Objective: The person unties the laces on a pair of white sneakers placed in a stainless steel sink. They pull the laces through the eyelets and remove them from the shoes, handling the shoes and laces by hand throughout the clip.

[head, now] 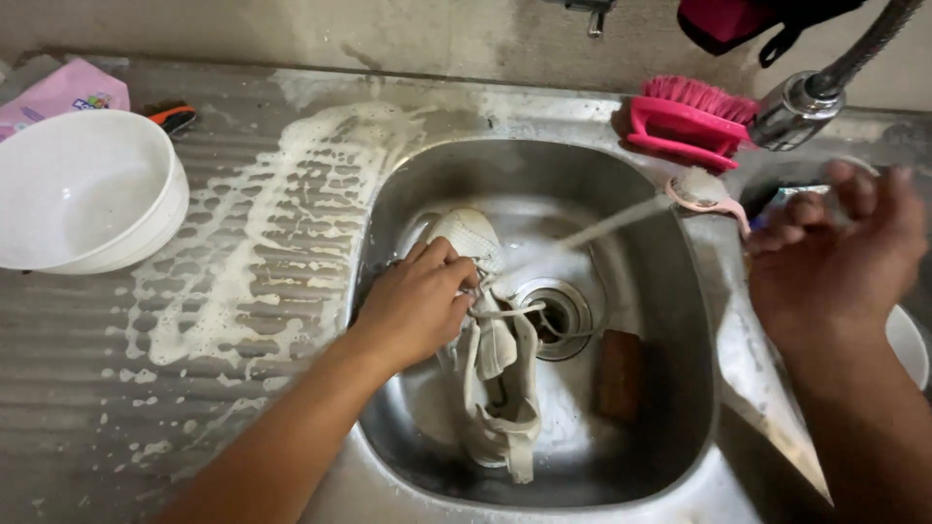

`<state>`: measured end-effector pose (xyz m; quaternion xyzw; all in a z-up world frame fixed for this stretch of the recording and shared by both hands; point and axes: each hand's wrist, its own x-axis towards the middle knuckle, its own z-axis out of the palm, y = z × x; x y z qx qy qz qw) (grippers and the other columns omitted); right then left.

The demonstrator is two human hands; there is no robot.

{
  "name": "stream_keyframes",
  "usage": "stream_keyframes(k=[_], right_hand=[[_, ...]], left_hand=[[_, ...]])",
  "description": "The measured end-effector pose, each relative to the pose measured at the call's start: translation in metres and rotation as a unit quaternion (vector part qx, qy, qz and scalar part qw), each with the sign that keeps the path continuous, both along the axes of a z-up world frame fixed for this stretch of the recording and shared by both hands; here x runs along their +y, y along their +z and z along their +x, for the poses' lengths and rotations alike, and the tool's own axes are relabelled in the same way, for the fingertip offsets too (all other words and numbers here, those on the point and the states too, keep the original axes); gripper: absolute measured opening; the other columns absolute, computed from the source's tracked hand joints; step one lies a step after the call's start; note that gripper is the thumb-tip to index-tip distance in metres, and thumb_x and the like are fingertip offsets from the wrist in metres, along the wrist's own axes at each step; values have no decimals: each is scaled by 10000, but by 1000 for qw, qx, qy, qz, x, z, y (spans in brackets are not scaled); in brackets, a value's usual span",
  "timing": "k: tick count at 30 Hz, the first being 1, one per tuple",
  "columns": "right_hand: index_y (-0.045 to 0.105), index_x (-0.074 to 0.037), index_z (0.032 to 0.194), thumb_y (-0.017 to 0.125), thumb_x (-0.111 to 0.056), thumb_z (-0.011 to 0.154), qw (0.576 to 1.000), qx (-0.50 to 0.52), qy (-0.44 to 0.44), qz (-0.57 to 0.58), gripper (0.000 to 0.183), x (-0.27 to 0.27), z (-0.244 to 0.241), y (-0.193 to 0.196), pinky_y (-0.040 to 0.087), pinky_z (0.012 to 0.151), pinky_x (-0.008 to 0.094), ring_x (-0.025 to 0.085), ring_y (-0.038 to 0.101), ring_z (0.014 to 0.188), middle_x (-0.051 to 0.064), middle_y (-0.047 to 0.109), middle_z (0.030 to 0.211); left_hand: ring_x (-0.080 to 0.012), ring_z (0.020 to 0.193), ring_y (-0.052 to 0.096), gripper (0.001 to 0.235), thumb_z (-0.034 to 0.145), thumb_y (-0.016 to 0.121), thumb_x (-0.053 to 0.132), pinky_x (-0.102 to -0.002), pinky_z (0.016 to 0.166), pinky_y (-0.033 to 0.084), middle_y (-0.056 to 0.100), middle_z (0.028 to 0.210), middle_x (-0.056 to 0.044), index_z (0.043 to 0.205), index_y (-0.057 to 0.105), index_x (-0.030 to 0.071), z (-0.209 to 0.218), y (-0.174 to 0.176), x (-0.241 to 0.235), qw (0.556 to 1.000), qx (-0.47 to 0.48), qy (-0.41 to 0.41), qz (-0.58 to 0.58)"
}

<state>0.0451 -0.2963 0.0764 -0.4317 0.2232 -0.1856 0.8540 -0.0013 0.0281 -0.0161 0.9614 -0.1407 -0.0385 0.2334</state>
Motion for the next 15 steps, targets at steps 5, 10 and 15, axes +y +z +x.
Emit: stream_keyframes(k=[5,10,15], right_hand=[[602,-82,940,488,-86,741,962,22,235,-138,229,11,6,-48,238,392,226,110,425,455,-21,486,594],[749,-149,1090,792,-159,769,706,-97,405,-573,324,83,-58,-49,604,654,387,231,743,706,71,727,927],[743,-264,1019,817,-469,797,507,-51,448,-735,311,97,-67,-51,616,663,438,216,767,719,-37,704,1003]], left_hand=[[-266,1124,548,165,951,693,365,-569,761,527,551,1117,-6,1042,709,228,5,-3,0,996,-7,9,86],[-292,1188,493,106,975,611,290,-541,912,499,496,1144,-14,1041,646,215,0,6,-2,994,46,-9,99],[-304,1226,447,206,1027,533,330,-565,965,452,461,1148,-43,1072,655,170,3,-7,-1,991,28,-15,126]])
